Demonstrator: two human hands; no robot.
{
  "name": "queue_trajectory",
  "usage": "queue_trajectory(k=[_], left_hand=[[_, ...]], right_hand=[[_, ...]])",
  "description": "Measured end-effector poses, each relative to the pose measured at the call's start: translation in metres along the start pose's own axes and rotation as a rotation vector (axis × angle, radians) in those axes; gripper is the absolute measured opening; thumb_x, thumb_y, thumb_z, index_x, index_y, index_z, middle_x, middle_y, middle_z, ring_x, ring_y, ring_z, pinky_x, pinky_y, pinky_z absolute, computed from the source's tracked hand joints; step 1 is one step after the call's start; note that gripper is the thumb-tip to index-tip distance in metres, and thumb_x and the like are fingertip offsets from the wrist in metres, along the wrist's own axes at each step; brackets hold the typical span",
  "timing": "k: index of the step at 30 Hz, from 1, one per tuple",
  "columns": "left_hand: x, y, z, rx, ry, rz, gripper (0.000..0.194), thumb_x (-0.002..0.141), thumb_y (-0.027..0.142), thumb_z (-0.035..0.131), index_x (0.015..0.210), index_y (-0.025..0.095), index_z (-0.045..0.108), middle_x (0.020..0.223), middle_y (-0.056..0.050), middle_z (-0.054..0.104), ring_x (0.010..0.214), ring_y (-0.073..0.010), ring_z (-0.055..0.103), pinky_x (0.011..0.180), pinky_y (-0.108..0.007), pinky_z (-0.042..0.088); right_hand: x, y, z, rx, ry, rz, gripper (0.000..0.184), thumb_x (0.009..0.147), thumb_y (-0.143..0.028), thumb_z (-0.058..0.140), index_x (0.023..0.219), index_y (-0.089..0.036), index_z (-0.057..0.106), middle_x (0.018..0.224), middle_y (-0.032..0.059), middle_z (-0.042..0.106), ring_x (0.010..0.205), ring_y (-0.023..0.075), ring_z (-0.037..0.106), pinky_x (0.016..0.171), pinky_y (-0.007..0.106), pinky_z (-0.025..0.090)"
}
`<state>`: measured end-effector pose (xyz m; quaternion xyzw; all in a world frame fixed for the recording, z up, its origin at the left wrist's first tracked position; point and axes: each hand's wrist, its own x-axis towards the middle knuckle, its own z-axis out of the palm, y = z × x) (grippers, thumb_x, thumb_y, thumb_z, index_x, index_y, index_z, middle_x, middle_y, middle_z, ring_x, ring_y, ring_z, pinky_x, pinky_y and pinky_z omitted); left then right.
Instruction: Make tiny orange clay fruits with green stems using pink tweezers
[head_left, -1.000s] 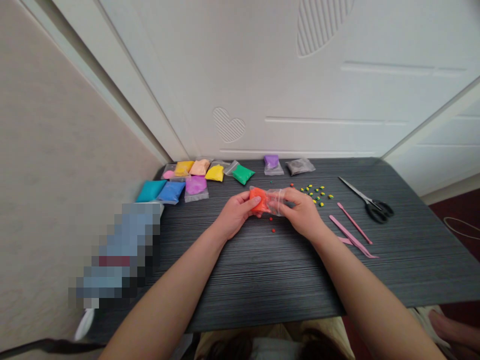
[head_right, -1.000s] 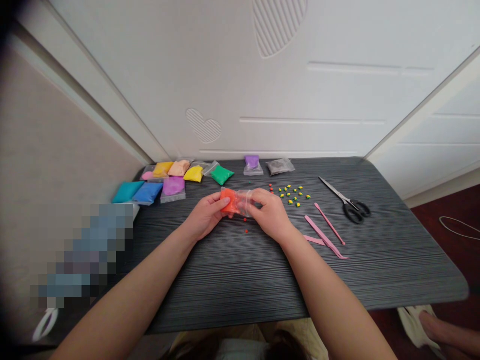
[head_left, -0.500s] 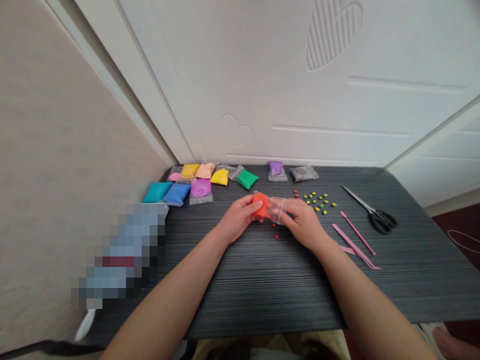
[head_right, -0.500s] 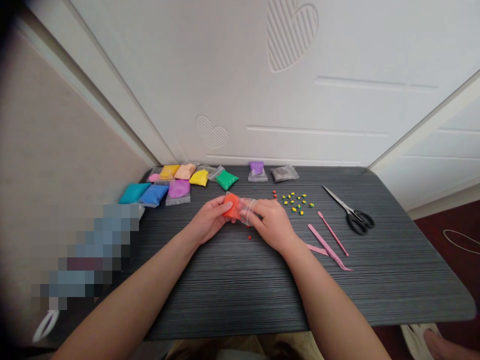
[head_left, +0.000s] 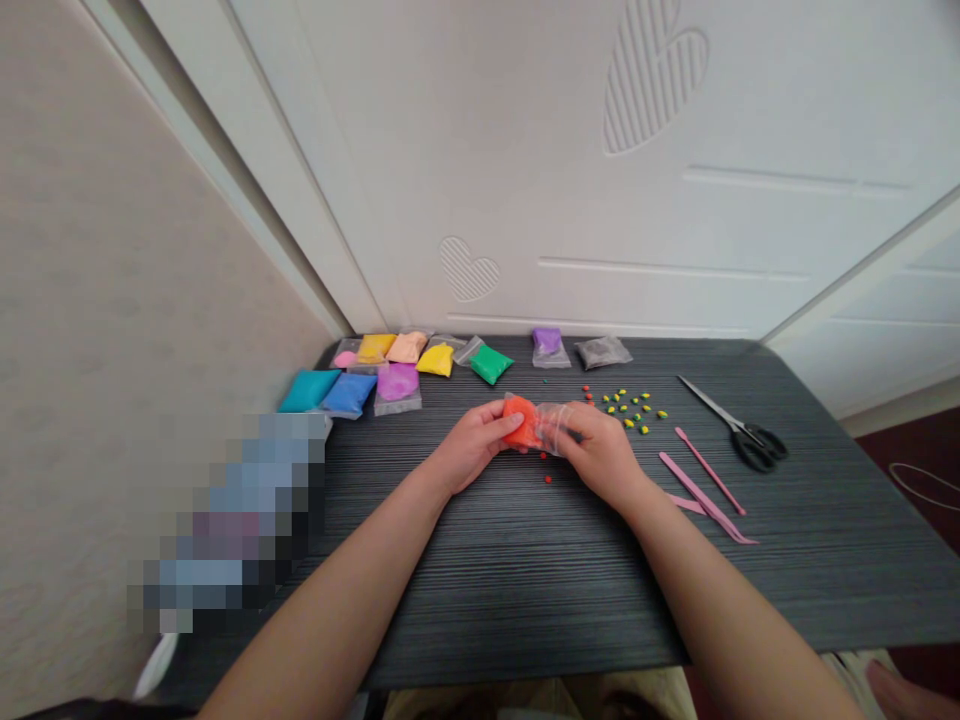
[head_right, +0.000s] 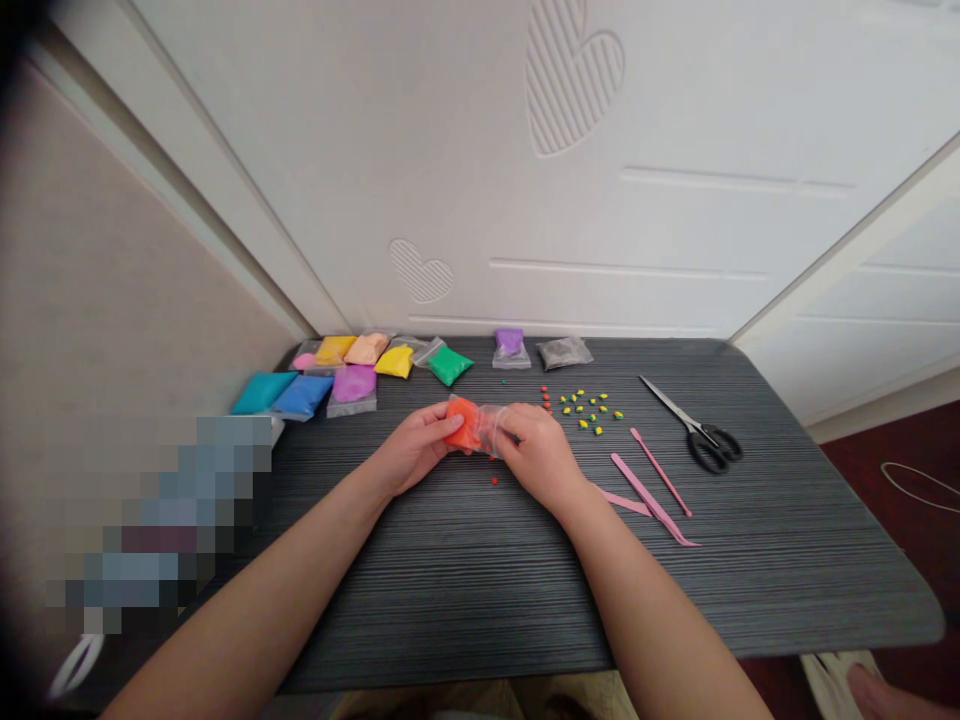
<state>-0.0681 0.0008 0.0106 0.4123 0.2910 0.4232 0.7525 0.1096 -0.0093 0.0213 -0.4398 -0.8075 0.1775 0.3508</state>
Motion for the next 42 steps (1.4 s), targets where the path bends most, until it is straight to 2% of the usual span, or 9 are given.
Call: queue_trajectory(k=[5,10,16,24,30,36,42], left_hand=[[0.0003,-0.0018,-0.0004,0.011,0.014,0.007,0.020,0.076,0.025,0.059,0.091,0.012,0.061,0.081,-0.005,0.064,0.069,-0.0118,0.057,0.066,-0.025,0.042],[-0.0005,-0.0023,-0.0006,0.068,-0.007,-0.022,0.022,0.072,0.024,0.063,0.091,0.012,0.062,0.085,-0.005,0.064,0.075,-0.0128,0.058,0.077,-0.028,0.041],[-0.0004,-0.0003,0.0003,0.050,-0.006,-0.033,0.021,0.073,0.023,0.063,0.091,0.013,0.062,0.083,-0.003,0.065,0.072,-0.0105,0.057,0.074,-0.025,0.042],[-0.0008,0.0000,0.0010,0.021,0.001,-0.036,0.022,0.072,0.023,0.064,0.090,0.012,0.062,0.082,-0.004,0.065,0.072,-0.0124,0.059,0.075,-0.027,0.042],[-0.0003,-0.0023,-0.0009,0.092,0.003,-0.028,0.021,0.071,0.023,0.064,0.089,0.014,0.062,0.086,-0.004,0.065,0.077,-0.0126,0.058,0.080,-0.028,0.040],[-0.0014,0.0017,0.0013,0.020,-0.018,-0.046,0.022,0.074,0.023,0.061,0.093,0.013,0.062,0.084,-0.004,0.066,0.075,-0.0120,0.059,0.077,-0.026,0.041],[-0.0008,0.0013,0.0013,-0.005,-0.015,-0.049,0.020,0.072,0.022,0.063,0.089,0.012,0.063,0.082,-0.005,0.066,0.072,-0.0124,0.059,0.075,-0.027,0.042]], right_hand=[[-0.0006,-0.0001,0.0010,0.075,0.044,-0.011,0.025,0.080,-0.025,0.054,0.103,-0.022,0.063,0.096,0.0039,0.066,0.086,0.0149,0.059,0.080,0.029,0.045],[0.0001,0.0009,0.0024,0.137,0.052,-0.026,0.018,0.079,-0.023,0.055,0.093,-0.023,0.066,0.091,0.0038,0.066,0.086,0.0145,0.059,0.078,0.028,0.046],[0.0004,-0.0024,0.0016,0.136,0.049,-0.022,0.015,0.079,-0.023,0.053,0.085,-0.023,0.067,0.088,0.0040,0.065,0.084,0.0155,0.059,0.077,0.030,0.047],[0.0005,-0.0045,-0.0013,0.175,0.050,-0.011,0.022,0.078,-0.025,0.056,0.099,-0.025,0.064,0.095,0.0038,0.065,0.088,0.0155,0.059,0.081,0.031,0.046],[-0.0002,-0.0035,0.0015,0.160,0.051,-0.026,0.016,0.079,-0.020,0.054,0.089,-0.023,0.066,0.089,0.0038,0.064,0.086,0.0143,0.058,0.079,0.029,0.046],[0.0001,-0.0083,-0.0014,0.170,0.031,-0.025,0.015,0.079,-0.016,0.052,0.086,-0.021,0.065,0.088,0.0037,0.063,0.085,0.0136,0.057,0.078,0.028,0.046],[-0.0008,-0.0055,-0.0010,0.138,0.023,-0.018,0.023,0.079,-0.025,0.055,0.101,-0.025,0.062,0.094,0.0039,0.063,0.088,0.0154,0.057,0.081,0.031,0.045]])
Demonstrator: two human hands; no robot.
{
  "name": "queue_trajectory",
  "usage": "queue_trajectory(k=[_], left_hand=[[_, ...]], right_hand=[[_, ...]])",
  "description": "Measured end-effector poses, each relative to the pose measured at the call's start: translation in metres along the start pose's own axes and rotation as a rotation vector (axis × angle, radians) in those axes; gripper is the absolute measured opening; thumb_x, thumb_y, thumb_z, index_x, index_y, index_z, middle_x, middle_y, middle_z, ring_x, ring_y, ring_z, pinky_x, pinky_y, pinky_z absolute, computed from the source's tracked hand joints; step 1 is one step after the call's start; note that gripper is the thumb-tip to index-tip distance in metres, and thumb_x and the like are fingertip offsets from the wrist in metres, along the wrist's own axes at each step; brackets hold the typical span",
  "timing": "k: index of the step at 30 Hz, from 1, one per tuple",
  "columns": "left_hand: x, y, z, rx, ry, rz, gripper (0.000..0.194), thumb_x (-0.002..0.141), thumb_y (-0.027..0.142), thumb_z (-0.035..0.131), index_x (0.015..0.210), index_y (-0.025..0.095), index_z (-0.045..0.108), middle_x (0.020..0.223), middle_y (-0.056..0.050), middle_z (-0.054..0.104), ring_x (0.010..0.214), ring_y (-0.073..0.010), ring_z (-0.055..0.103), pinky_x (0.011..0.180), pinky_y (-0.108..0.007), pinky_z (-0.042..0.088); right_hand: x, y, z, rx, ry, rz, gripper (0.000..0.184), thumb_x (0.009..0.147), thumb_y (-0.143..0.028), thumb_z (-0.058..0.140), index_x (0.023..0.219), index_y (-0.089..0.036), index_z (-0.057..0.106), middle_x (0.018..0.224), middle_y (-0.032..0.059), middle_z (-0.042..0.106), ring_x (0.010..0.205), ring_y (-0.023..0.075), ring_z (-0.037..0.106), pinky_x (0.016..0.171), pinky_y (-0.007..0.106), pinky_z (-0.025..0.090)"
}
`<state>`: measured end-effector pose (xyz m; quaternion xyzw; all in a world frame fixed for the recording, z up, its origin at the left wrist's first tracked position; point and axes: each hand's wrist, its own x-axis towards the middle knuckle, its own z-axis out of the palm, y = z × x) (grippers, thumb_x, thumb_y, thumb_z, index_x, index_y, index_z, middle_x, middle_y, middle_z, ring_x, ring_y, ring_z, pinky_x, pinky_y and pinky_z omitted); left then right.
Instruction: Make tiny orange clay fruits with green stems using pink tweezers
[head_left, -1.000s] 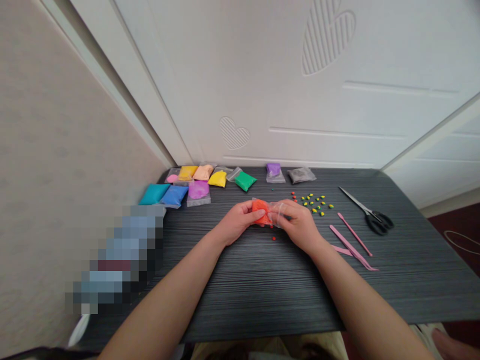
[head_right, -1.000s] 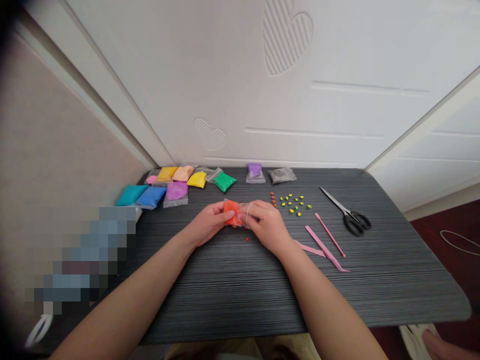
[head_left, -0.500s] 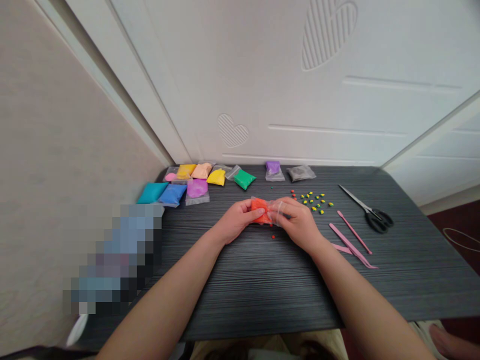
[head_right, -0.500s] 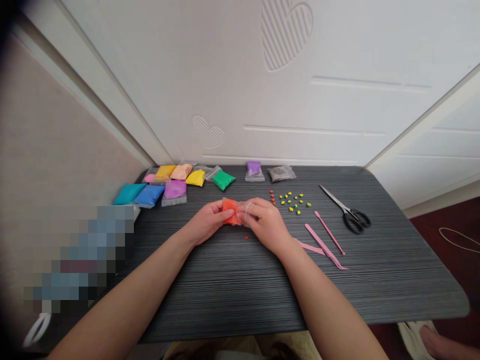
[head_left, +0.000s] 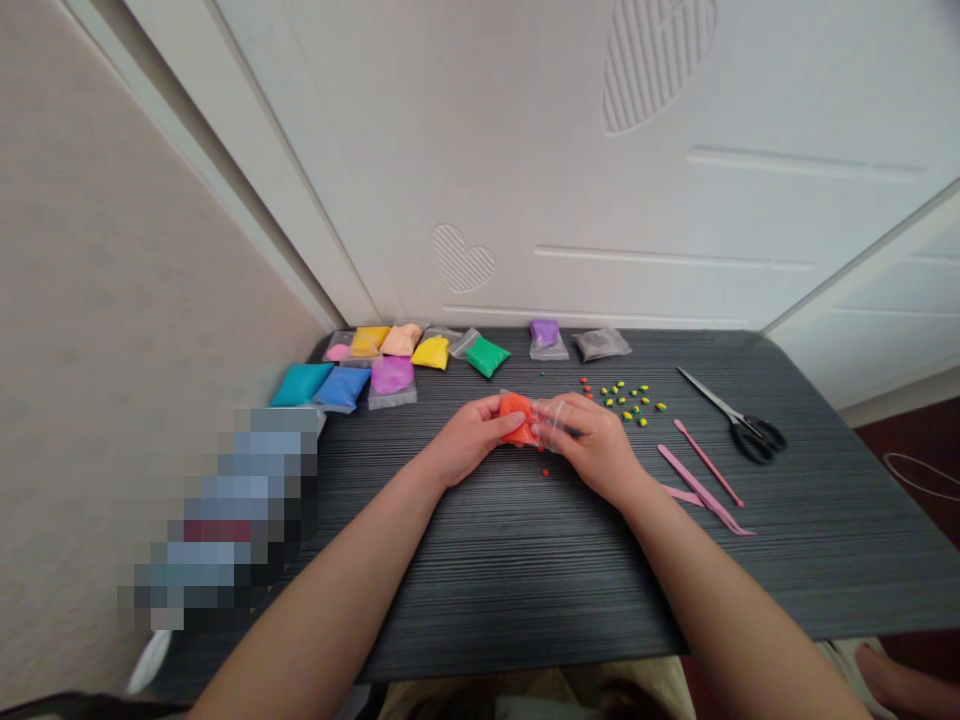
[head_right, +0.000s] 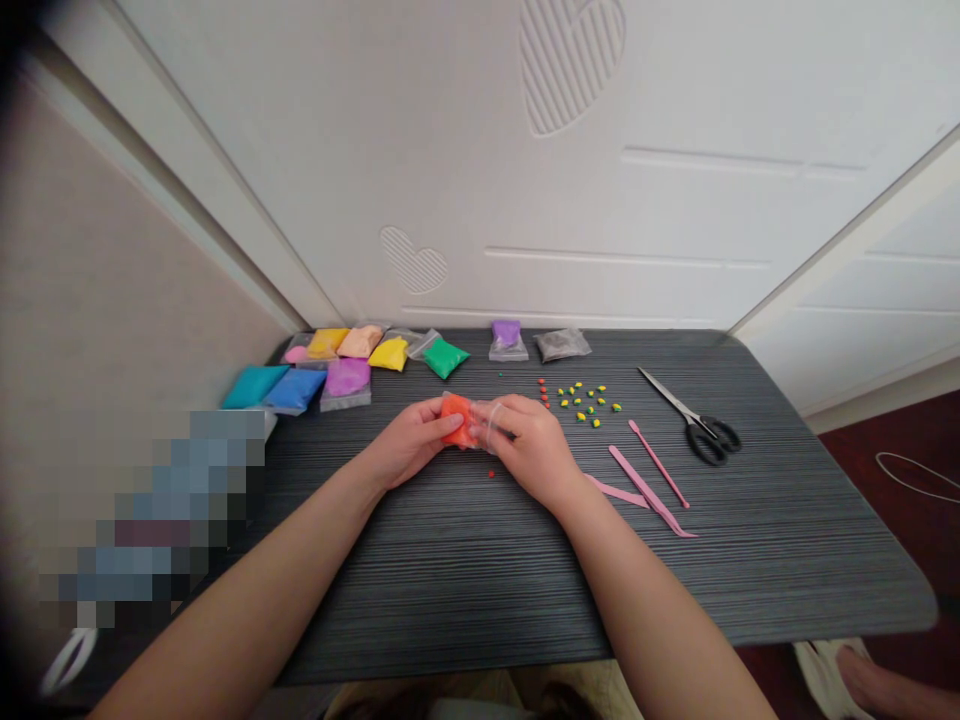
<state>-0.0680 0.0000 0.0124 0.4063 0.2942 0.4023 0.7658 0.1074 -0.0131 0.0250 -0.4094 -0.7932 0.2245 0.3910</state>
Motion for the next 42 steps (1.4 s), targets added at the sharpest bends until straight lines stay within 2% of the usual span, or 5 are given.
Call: queue_trajectory(k=[11,17,23,30,42], left_hand=[[0.000,-0.002,-0.002,0.060,0.016,-0.003,0.022,0.069,0.021,0.066,0.089,0.013,0.063,0.087,-0.005,0.066,0.077,-0.0130,0.059,0.079,-0.028,0.041],[-0.001,0.004,-0.006,-0.039,0.029,0.011,0.020,0.073,0.021,0.062,0.090,0.010,0.063,0.080,-0.005,0.066,0.071,-0.0104,0.058,0.072,-0.023,0.044],[0.001,0.010,-0.023,-0.112,0.176,0.068,0.020,0.072,0.021,0.063,0.089,0.011,0.063,0.082,-0.005,0.064,0.069,-0.0092,0.058,0.062,-0.019,0.047],[0.003,0.012,-0.025,-0.169,0.197,0.090,0.020,0.074,0.020,0.061,0.092,0.011,0.062,0.082,-0.004,0.064,0.066,-0.0083,0.058,0.061,-0.019,0.050],[0.004,0.013,-0.027,-0.190,0.200,0.095,0.019,0.076,0.019,0.058,0.094,0.012,0.061,0.083,-0.003,0.064,0.069,-0.0083,0.059,0.063,-0.019,0.051]], right_hand=[[0.000,0.000,0.006,0.006,0.046,-0.026,0.015,0.080,-0.022,0.052,0.088,-0.023,0.065,0.085,0.0034,0.063,0.082,0.0141,0.058,0.075,0.029,0.047],[0.002,-0.003,-0.009,0.075,0.055,0.009,0.012,0.079,-0.021,0.053,0.084,-0.023,0.064,0.088,0.0029,0.063,0.085,0.0146,0.057,0.081,0.031,0.044],[0.001,0.008,-0.027,0.426,0.327,0.319,0.013,0.075,-0.031,0.059,0.083,-0.022,0.065,0.085,0.0022,0.064,0.081,0.0153,0.059,0.076,0.032,0.046],[0.002,0.004,-0.030,0.910,0.088,0.548,0.023,0.078,-0.036,0.054,0.092,-0.021,0.065,0.086,0.0037,0.067,0.075,0.0125,0.061,0.068,0.026,0.048],[0.003,0.007,-0.027,1.024,0.145,0.620,0.013,0.065,-0.029,0.069,0.071,-0.020,0.062,0.071,-0.0012,0.064,0.063,0.0081,0.057,0.062,0.022,0.044]])
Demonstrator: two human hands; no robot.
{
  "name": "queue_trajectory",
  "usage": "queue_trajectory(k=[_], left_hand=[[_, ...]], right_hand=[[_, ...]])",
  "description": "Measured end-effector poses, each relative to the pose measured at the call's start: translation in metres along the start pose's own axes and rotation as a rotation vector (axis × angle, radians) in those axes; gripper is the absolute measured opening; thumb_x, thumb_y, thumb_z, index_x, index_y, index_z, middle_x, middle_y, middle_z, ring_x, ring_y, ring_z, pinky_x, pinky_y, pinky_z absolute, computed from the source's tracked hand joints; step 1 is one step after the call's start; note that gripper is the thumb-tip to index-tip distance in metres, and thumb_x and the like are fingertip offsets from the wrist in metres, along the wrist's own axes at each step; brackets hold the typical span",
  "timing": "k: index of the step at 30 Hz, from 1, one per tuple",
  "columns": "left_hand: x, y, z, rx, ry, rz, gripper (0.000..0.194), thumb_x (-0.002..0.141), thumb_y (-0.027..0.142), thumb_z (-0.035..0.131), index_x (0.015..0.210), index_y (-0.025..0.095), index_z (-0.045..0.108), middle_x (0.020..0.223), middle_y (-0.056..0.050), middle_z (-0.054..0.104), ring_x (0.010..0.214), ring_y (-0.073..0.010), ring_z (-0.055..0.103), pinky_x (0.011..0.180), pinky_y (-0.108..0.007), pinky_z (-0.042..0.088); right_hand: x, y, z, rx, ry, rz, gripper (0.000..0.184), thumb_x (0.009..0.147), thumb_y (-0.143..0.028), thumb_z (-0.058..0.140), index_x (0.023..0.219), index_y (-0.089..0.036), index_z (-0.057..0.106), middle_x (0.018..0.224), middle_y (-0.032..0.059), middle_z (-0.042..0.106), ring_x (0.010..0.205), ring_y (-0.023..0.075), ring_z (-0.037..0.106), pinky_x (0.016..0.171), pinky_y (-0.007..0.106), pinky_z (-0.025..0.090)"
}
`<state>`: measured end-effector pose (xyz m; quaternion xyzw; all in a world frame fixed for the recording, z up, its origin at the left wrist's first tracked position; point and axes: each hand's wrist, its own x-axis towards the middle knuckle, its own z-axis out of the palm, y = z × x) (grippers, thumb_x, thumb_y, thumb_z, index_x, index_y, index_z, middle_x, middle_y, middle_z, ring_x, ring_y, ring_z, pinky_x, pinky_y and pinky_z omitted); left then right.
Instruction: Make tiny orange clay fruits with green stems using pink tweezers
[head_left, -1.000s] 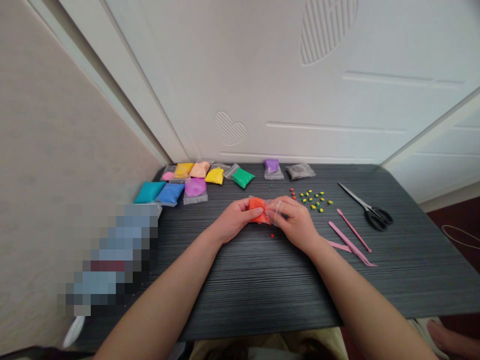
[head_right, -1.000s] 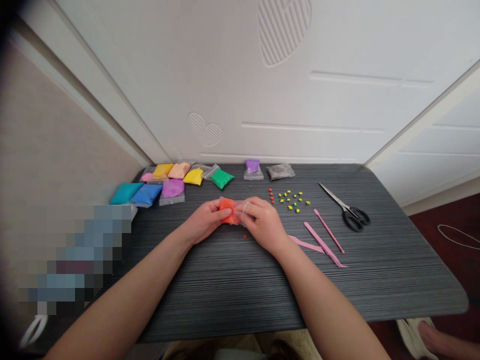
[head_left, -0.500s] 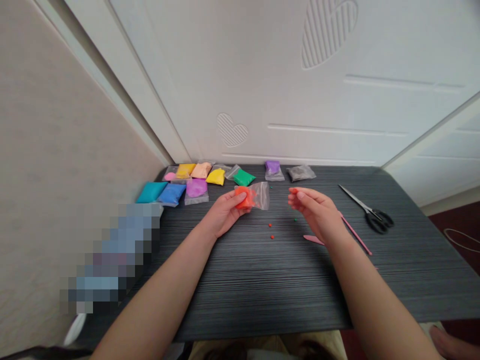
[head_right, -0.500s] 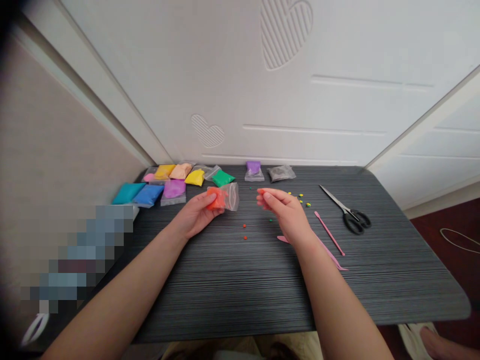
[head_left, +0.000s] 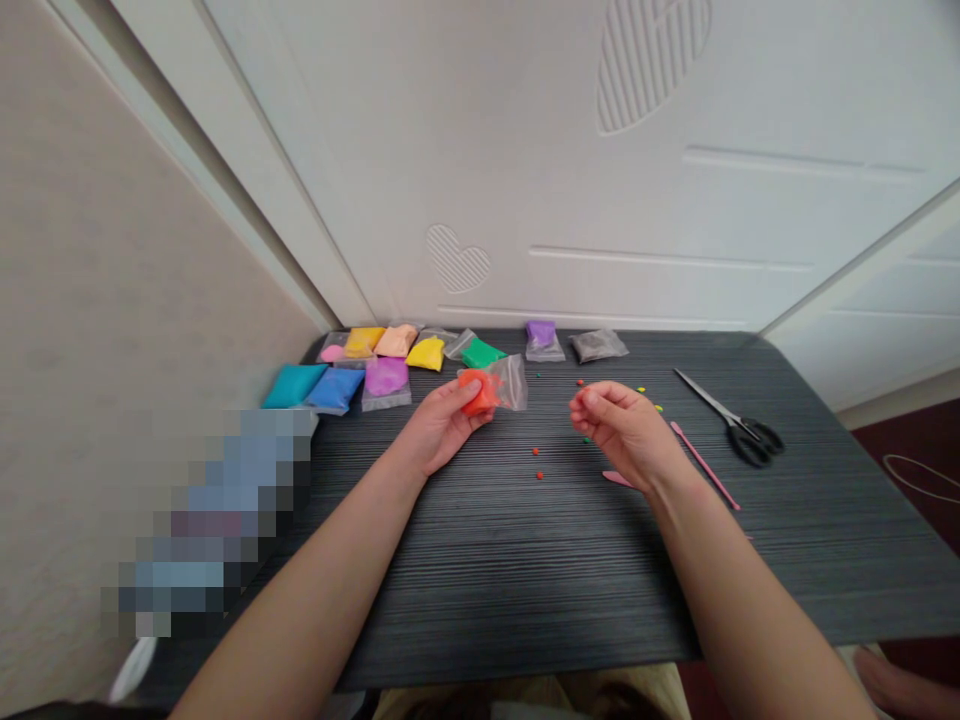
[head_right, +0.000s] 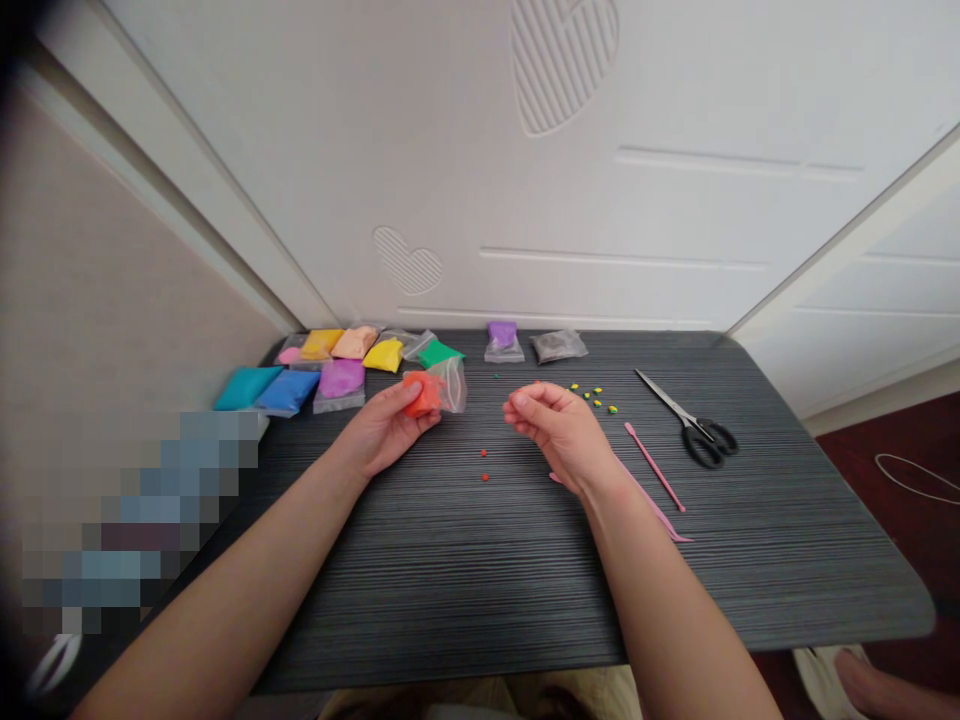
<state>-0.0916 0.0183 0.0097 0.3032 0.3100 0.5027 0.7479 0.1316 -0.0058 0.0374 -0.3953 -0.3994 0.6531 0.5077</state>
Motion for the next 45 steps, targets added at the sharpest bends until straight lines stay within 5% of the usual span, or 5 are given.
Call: queue_trajectory(k=[6,11,23,31,45], left_hand=[[0.000,-0.001,-0.001,-0.001,0.004,0.011,0.020,0.075,0.019,0.059,0.094,0.012,0.061,0.084,-0.003,0.064,0.066,-0.0081,0.059,0.063,-0.020,0.052],[0.001,0.000,0.000,-0.010,0.004,0.018,0.020,0.075,0.018,0.059,0.094,0.012,0.062,0.087,-0.004,0.064,0.069,-0.0087,0.060,0.063,-0.020,0.052],[0.001,-0.001,0.000,-0.002,0.003,0.022,0.018,0.076,0.019,0.058,0.093,0.012,0.062,0.086,-0.004,0.064,0.069,-0.0089,0.059,0.063,-0.020,0.052],[0.001,0.000,-0.001,0.003,-0.004,0.028,0.020,0.076,0.018,0.058,0.094,0.011,0.061,0.084,-0.004,0.064,0.069,-0.0088,0.059,0.063,-0.019,0.052],[0.001,-0.001,-0.001,0.001,0.003,0.021,0.016,0.076,0.018,0.058,0.090,0.012,0.062,0.082,-0.003,0.065,0.067,-0.0083,0.060,0.063,-0.019,0.052]], right_hand=[[-0.004,-0.005,0.003,-0.328,0.058,-0.136,0.020,0.071,-0.037,0.063,0.069,-0.018,0.062,0.064,-0.0016,0.059,0.057,0.0075,0.050,0.058,0.022,0.040],[-0.008,-0.009,0.006,-0.538,0.017,-0.093,0.023,0.075,-0.039,0.058,0.078,-0.018,0.067,0.069,-0.0004,0.062,0.061,0.0078,0.052,0.062,0.023,0.041],[-0.012,-0.012,0.002,-0.021,-0.241,0.127,0.024,0.076,-0.022,0.061,0.100,-0.020,0.062,0.090,0.0026,0.067,0.079,0.0080,0.062,0.076,0.021,0.048],[-0.012,-0.012,0.002,0.093,-0.250,0.092,0.011,0.073,-0.021,0.064,0.084,-0.019,0.063,0.069,-0.0017,0.065,0.056,0.0043,0.058,0.055,0.015,0.048],[-0.016,-0.018,0.002,0.252,-0.255,0.062,0.008,0.073,-0.027,0.065,0.075,-0.019,0.063,0.059,-0.0043,0.060,0.045,0.0018,0.052,0.043,0.011,0.043]])
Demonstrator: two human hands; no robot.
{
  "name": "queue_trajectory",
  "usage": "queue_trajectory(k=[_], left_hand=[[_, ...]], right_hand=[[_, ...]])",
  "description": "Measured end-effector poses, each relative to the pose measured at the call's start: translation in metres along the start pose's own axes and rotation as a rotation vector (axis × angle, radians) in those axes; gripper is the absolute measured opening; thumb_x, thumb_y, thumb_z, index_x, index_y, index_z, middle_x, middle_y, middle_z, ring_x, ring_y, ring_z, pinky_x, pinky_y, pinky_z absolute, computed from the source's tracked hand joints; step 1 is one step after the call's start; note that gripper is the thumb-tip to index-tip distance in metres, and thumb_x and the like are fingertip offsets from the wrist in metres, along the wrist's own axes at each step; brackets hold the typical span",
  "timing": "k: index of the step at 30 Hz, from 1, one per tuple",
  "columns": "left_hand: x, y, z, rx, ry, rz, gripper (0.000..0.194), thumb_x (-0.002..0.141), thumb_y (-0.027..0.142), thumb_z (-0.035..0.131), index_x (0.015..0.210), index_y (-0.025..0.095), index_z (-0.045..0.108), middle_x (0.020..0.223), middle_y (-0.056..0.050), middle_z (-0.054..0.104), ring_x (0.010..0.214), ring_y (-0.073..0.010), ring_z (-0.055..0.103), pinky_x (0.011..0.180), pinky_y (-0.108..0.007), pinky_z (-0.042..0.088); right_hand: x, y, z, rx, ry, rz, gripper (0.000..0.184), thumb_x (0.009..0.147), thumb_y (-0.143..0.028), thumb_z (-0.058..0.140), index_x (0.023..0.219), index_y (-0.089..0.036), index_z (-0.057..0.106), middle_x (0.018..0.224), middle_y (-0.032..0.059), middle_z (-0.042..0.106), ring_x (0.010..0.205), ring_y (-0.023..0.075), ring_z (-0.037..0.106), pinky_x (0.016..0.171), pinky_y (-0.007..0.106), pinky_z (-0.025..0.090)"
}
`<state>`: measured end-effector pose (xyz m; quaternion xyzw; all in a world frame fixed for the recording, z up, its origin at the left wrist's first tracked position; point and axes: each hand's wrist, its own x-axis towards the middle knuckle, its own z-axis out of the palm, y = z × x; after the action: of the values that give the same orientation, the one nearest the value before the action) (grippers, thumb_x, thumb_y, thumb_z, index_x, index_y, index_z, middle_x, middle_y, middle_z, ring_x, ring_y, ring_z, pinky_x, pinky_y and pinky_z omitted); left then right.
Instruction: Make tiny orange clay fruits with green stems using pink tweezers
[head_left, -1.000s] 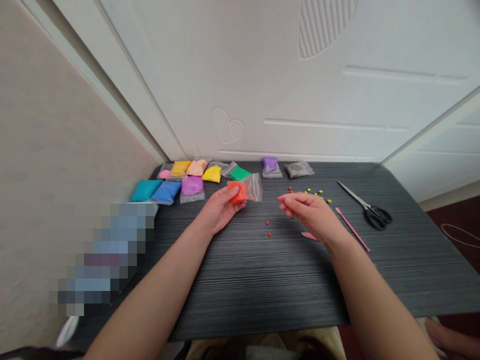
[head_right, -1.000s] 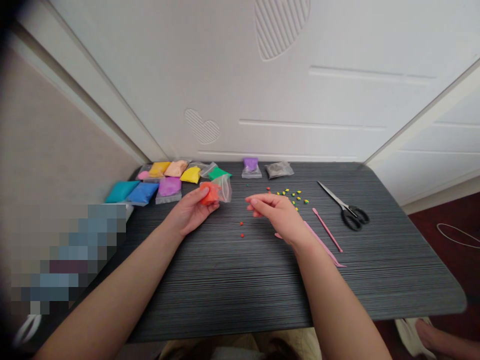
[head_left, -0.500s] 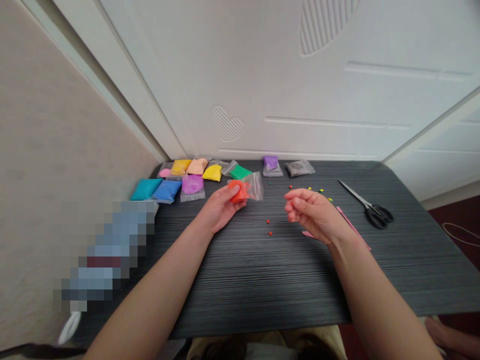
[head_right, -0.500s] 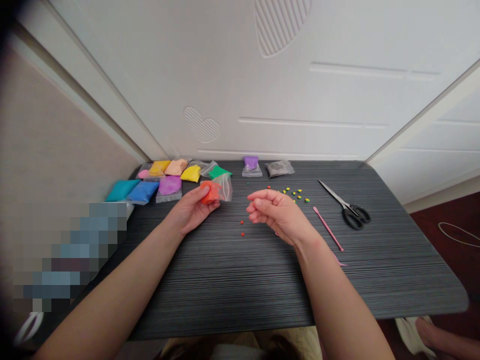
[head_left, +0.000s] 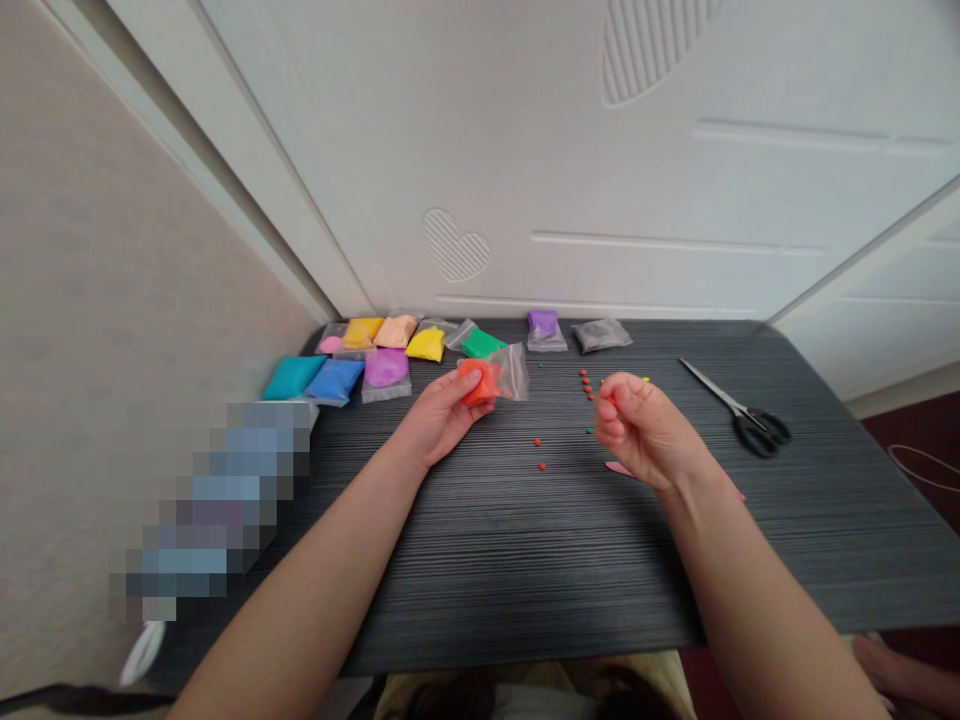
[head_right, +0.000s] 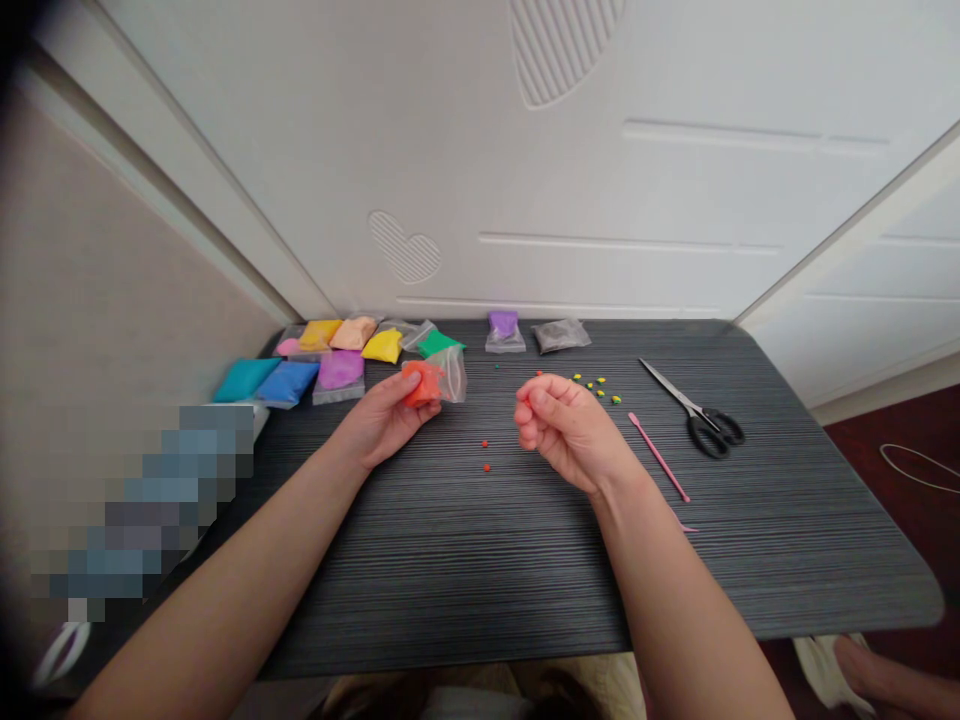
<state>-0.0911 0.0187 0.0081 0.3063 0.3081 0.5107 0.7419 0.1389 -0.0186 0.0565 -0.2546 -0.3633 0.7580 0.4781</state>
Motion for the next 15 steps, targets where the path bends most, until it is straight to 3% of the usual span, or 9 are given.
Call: queue_trajectory(k=[9,15], left_hand=[[-0.0002,0.0000,0.0000,0.001,-0.001,-0.002,0.015,0.076,0.018,0.058,0.089,0.012,0.062,0.081,-0.002,0.064,0.068,-0.0083,0.060,0.063,-0.019,0.052],[-0.0011,0.0008,0.0009,0.000,0.000,-0.003,0.018,0.074,0.018,0.060,0.092,0.011,0.062,0.082,-0.003,0.064,0.067,-0.0087,0.060,0.063,-0.020,0.052]], right_hand=[[-0.0017,-0.0002,0.0021,0.001,0.015,-0.005,0.012,0.068,-0.029,0.069,0.071,-0.020,0.062,0.055,-0.0055,0.056,0.041,0.0004,0.045,0.039,0.010,0.039],[-0.0026,-0.0013,0.0030,-0.038,0.104,0.024,0.017,0.063,-0.028,0.072,0.077,-0.022,0.065,0.064,-0.0032,0.062,0.049,0.0023,0.052,0.046,0.011,0.046]])
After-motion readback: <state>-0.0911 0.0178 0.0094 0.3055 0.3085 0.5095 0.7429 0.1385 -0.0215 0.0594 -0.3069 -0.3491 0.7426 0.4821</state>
